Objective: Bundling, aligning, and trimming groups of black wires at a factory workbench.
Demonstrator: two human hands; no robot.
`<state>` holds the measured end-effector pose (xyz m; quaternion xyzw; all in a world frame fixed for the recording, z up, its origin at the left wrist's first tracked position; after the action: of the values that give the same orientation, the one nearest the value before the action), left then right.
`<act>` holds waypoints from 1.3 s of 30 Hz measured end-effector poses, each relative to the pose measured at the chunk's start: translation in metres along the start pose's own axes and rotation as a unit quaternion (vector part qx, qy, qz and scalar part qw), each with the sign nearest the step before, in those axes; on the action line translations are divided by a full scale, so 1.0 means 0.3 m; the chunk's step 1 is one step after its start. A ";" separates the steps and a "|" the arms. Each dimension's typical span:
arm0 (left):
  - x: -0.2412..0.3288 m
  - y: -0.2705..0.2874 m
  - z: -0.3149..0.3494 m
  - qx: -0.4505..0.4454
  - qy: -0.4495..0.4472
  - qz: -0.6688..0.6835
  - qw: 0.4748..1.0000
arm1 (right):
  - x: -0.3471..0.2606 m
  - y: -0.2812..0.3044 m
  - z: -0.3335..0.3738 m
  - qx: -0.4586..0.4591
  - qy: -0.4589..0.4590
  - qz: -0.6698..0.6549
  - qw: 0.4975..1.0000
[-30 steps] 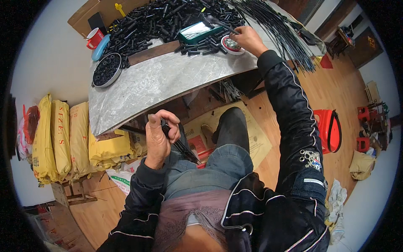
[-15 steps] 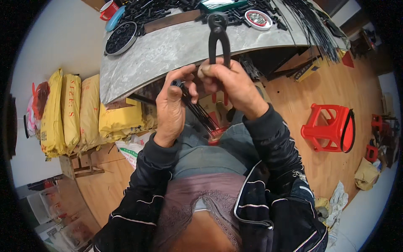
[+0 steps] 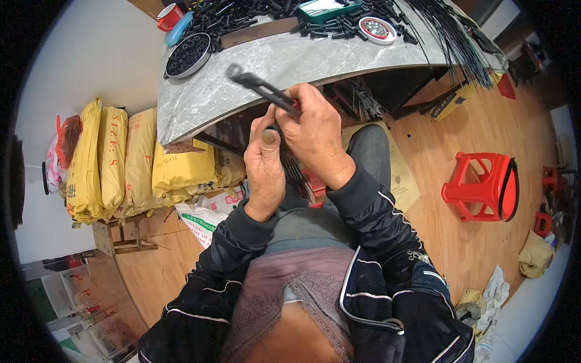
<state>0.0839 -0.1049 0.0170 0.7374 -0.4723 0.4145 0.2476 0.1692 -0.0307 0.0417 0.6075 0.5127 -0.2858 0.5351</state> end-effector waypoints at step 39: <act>-0.043 0.081 -0.008 0.003 0.128 0.107 0.986 | 0.011 -0.016 0.052 -0.266 -0.238 -0.319 0.878</act>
<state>0.0584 -0.1071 0.0067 0.6239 -0.5116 0.5314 0.2579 0.1688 -0.0448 0.0330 0.1592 0.5927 -0.4303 0.6620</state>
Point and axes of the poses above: each hand's wrist, its own z-axis away from the middle knuckle, its own y-axis out of the back of the hand, x = y × z, the point moved 1 cm from there along -z, towards the middle knuckle, and after that the axes turned 9 degrees about -y, right-handed, at the moved point
